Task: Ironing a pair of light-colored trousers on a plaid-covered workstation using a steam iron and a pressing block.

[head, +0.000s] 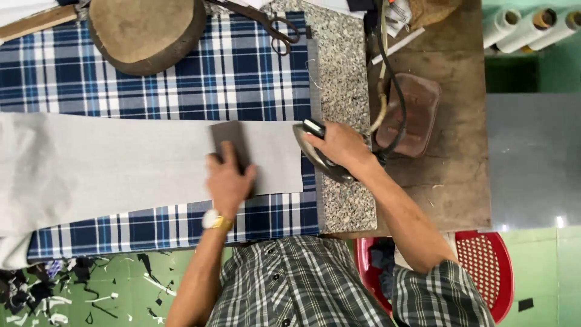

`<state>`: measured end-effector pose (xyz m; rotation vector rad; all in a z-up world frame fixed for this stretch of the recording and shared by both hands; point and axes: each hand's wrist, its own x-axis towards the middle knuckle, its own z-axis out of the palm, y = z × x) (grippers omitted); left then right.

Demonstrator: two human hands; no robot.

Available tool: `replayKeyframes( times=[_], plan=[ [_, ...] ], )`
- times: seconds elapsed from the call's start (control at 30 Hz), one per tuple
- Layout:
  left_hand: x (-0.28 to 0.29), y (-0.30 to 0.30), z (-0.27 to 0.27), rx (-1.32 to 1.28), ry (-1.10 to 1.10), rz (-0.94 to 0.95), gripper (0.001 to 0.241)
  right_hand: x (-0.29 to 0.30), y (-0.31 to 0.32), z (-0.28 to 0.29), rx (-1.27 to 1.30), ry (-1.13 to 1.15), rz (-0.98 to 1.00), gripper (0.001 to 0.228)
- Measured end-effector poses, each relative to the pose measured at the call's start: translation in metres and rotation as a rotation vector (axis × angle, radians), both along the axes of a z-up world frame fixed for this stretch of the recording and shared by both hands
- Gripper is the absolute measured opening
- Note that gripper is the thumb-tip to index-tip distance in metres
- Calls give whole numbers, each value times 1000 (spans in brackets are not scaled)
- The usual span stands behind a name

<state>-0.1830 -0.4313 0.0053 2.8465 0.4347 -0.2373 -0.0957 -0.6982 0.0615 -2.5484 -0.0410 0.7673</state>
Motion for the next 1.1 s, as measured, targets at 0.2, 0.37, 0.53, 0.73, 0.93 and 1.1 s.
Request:
replayKeyframes(
  times=[0.2, 0.37, 0.53, 0.73, 0.93, 1.1],
  plan=[
    [8, -97, -10, -23, -18, -267, 90, -8, -55, 30, -77, 72, -133, 72],
    [23, -112, -19, 3, -58, -370, 89, -4, -146, 14, -185, 60, -340, 70],
    [28, -111, -20, 91, 5, -375, 90, 14, -213, -33, -255, -135, -537, 71],
    [32, -111, -14, 18, 112, -373, 93, 43, -299, -142, -301, -224, -622, 100],
    [30, -111, -37, 118, -60, -400, 94, 36, -266, -96, -328, -249, -592, 90],
    [26, -115, -46, 272, -70, -395, 96, 37, -277, -115, -374, -284, -572, 92]
  ],
)
